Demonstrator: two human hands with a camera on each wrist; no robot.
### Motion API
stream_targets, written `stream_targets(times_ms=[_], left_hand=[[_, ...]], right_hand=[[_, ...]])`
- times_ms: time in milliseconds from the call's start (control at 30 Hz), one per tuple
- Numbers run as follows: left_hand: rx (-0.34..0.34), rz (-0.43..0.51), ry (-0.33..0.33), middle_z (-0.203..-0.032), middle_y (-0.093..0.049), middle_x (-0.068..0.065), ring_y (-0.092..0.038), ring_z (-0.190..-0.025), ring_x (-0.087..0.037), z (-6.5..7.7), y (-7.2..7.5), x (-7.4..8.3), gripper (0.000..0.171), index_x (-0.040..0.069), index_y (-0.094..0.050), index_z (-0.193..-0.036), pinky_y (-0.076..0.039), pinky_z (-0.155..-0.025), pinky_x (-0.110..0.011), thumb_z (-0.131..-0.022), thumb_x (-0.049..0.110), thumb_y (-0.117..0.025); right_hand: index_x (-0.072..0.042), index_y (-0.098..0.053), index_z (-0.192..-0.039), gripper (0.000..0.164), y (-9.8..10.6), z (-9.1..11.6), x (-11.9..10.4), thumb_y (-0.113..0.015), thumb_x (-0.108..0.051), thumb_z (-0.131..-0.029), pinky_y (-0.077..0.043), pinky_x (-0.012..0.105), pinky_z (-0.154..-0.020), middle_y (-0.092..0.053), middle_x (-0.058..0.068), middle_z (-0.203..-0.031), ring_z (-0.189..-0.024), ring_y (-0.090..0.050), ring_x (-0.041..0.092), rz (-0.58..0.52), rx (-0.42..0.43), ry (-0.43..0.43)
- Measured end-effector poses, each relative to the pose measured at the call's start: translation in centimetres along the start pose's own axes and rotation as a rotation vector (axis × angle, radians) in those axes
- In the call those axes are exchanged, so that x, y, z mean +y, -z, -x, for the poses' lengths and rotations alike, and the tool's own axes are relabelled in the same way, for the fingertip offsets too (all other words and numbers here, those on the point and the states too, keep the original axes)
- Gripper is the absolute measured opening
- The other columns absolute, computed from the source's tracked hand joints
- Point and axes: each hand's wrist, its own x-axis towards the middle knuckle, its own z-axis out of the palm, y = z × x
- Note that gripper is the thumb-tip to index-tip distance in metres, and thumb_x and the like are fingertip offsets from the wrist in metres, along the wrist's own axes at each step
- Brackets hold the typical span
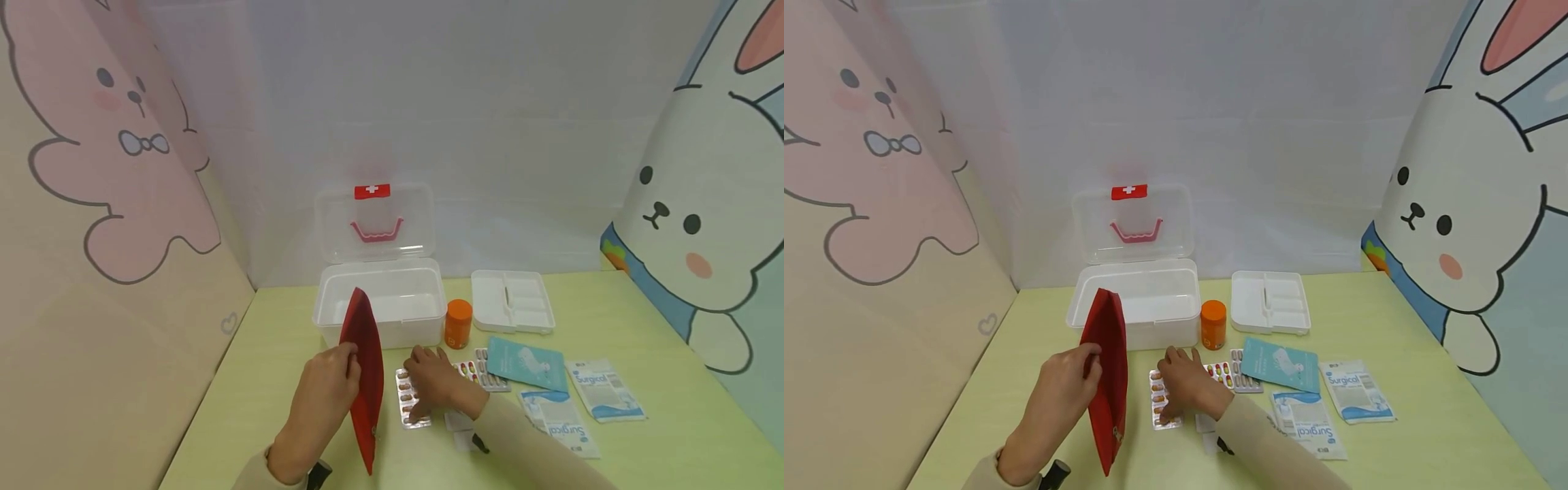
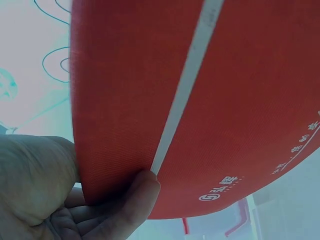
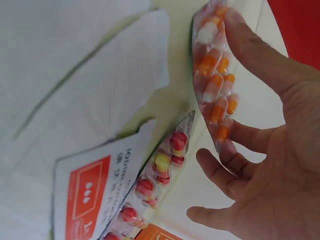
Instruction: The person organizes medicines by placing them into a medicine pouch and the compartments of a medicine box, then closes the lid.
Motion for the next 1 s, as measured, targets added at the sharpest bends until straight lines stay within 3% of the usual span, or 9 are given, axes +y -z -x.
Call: stream_targets(times_ms=[133,300,533,800,1000], left_hand=[[0.017,-0.008,-0.016,-0.084,-0.072,-0.012,-0.066,-0.067,-0.018,0.0,-0.1,0.0,0.014,-0.003,-0.070,-0.098,-0.055,-0.056,-0.027,-0.086,0.001,-0.066],[0.033,-0.012,-0.036,-0.092,-0.073,-0.015,-0.070,-0.074,-0.022,0.1,-0.2,-0.1,0.020,-0.004,-0.069,-0.104,-0.058,-0.060,-0.030,-0.085,0.001,-0.068],[0.060,-0.003,-0.078,-0.099,-0.073,-0.017,-0.072,-0.080,-0.025,0.1,-0.4,-0.3,0.030,-0.006,-0.066,-0.114,-0.059,-0.062,-0.032,-0.084,-0.003,-0.067],[0.075,0.002,-0.093,-0.108,-0.072,-0.018,-0.072,-0.088,-0.029,0.1,-0.5,-0.5,0.038,-0.006,-0.063,-0.122,-0.059,-0.068,-0.036,-0.084,-0.003,-0.066],[0.072,-0.001,-0.097,-0.113,-0.071,-0.018,-0.072,-0.091,-0.029,0.1,-0.5,-0.3,0.041,-0.007,-0.062,-0.124,-0.060,-0.071,-0.037,-0.083,-0.003,-0.066]], right_hand=[[-0.015,-0.055,-0.123,0.087,-0.2,0.1,-0.2,-0.093,-0.050,-0.053,-0.040,0.049,-0.100,-0.050,0.001,-0.106,-0.104,-0.049,0.021,-0.024,0.060,0.010],[-0.018,-0.052,-0.126,0.082,-0.2,0.5,-0.5,-0.093,-0.041,-0.059,-0.041,0.041,-0.086,-0.057,0.001,-0.104,-0.100,-0.053,0.020,-0.059,0.116,0.016],[-0.014,-0.050,-0.133,0.070,0.5,0.8,-0.7,-0.086,-0.015,-0.073,-0.051,0.035,-0.075,-0.059,0.005,-0.105,-0.083,-0.058,0.018,-0.236,0.161,0.029],[-0.011,-0.046,-0.135,0.064,0.6,1.4,-0.4,-0.079,-0.014,-0.082,-0.057,0.036,-0.076,-0.073,0.006,-0.109,-0.088,-0.070,0.022,-0.312,0.275,0.144],[-0.007,-0.042,-0.136,0.058,1.2,2.3,-0.3,-0.072,-0.008,-0.087,-0.057,0.033,-0.068,-0.074,0.011,-0.098,-0.082,-0.071,0.025,-0.324,0.312,0.139]])
